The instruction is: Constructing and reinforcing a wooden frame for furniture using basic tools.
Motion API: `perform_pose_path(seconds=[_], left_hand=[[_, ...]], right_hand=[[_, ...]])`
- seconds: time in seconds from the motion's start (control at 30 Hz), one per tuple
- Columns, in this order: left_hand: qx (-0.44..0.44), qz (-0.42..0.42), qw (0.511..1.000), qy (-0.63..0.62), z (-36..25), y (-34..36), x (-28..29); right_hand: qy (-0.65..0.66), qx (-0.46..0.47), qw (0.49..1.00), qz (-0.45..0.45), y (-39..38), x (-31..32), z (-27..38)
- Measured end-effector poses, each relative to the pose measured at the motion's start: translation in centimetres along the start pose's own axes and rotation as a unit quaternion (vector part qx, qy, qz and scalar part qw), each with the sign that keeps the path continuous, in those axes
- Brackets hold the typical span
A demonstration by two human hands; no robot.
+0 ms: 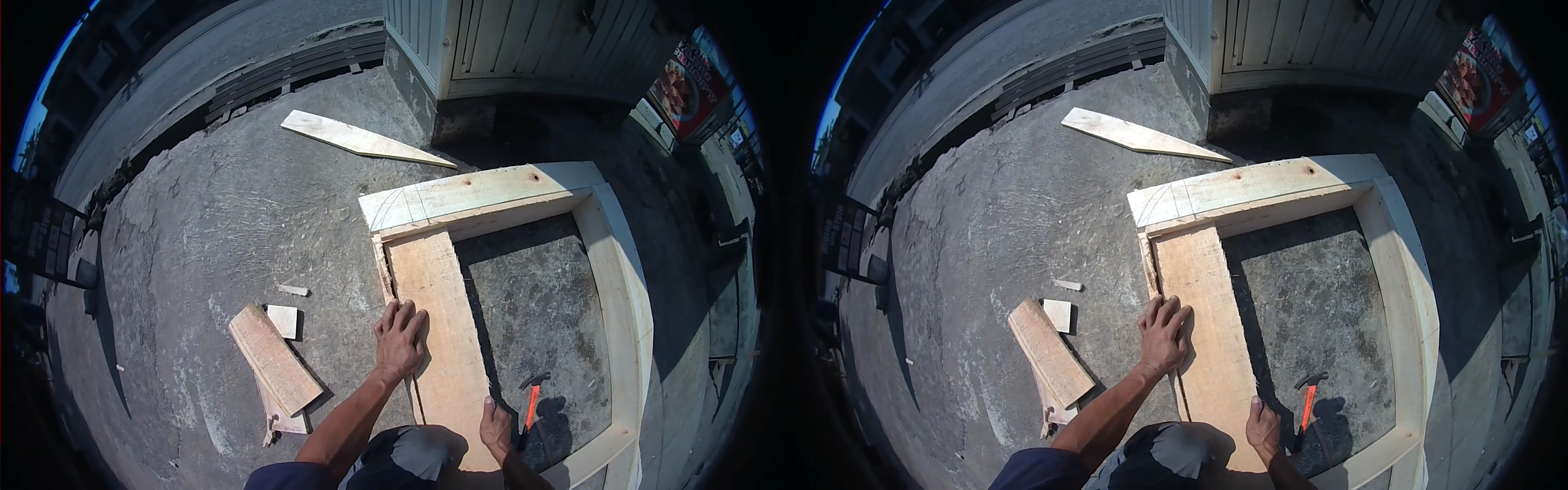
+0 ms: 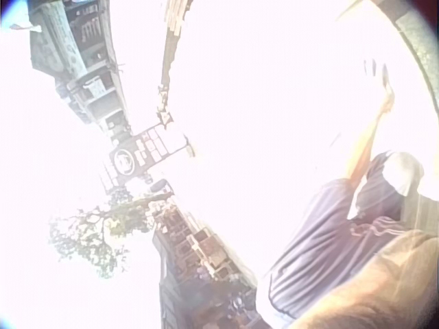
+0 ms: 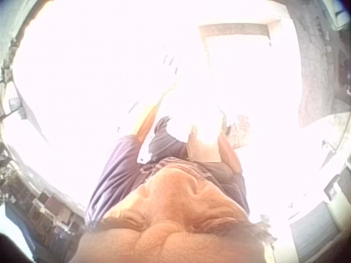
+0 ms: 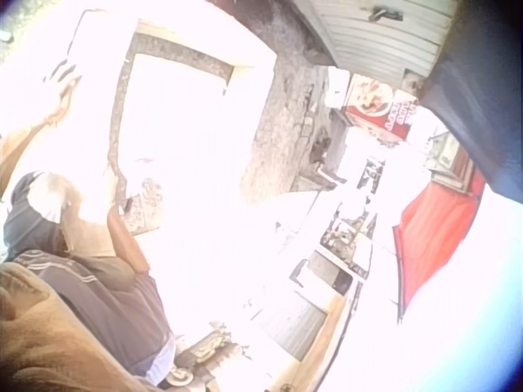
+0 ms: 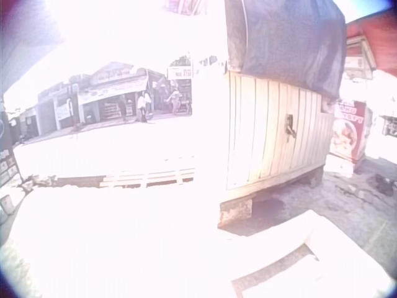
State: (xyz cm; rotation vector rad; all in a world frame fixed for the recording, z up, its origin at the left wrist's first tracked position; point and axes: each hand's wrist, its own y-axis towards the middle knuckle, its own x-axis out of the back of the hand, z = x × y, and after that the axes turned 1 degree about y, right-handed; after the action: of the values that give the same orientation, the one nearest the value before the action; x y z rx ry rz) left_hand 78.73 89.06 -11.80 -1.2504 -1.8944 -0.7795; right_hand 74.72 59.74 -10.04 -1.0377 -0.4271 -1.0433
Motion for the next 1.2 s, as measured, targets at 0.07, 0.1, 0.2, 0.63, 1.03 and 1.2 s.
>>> perform_pose_path(seconds=[0.07, 0.1, 0.2, 0.63, 1.03, 1.2], left_hand=[[0.010, 0.015, 1.000, -0.006, -0.5, -0.1, 0.4], [0.019, 0.028, 0.999, -0.010, -0.7, 0.0, 0.6], [0.020, 0.063, 0.997, 0.032, 0.1, -0.3, 0.6], [-0.008, 0.097, 0.988, 0.117, -1.0, 1.0, 1.6], [0.003, 0.154, 0.979, 0.131, -0.5, -2.1, 2.0], [-0.016, 0.123, 0.984, 0.129, -0.5, 0.4, 0.8]], right_hand=[[-0.008, -0.021, 1.000, 0.021, 0.4, 0.4, 0.0], [0.009, -0.037, 0.999, 0.037, 1.0, 0.7, 0.4], [0.087, -0.007, 0.994, 0.062, 3.5, 2.1, 5.1], [-0.022, 0.054, 0.998, 0.007, 7.6, -0.8, 5.6], [-0.050, 0.053, 0.997, -0.014, 4.2, 1.0, 7.7], [-0.078, 0.040, 0.996, -0.027, 5.5, 2.9, 8.9]])
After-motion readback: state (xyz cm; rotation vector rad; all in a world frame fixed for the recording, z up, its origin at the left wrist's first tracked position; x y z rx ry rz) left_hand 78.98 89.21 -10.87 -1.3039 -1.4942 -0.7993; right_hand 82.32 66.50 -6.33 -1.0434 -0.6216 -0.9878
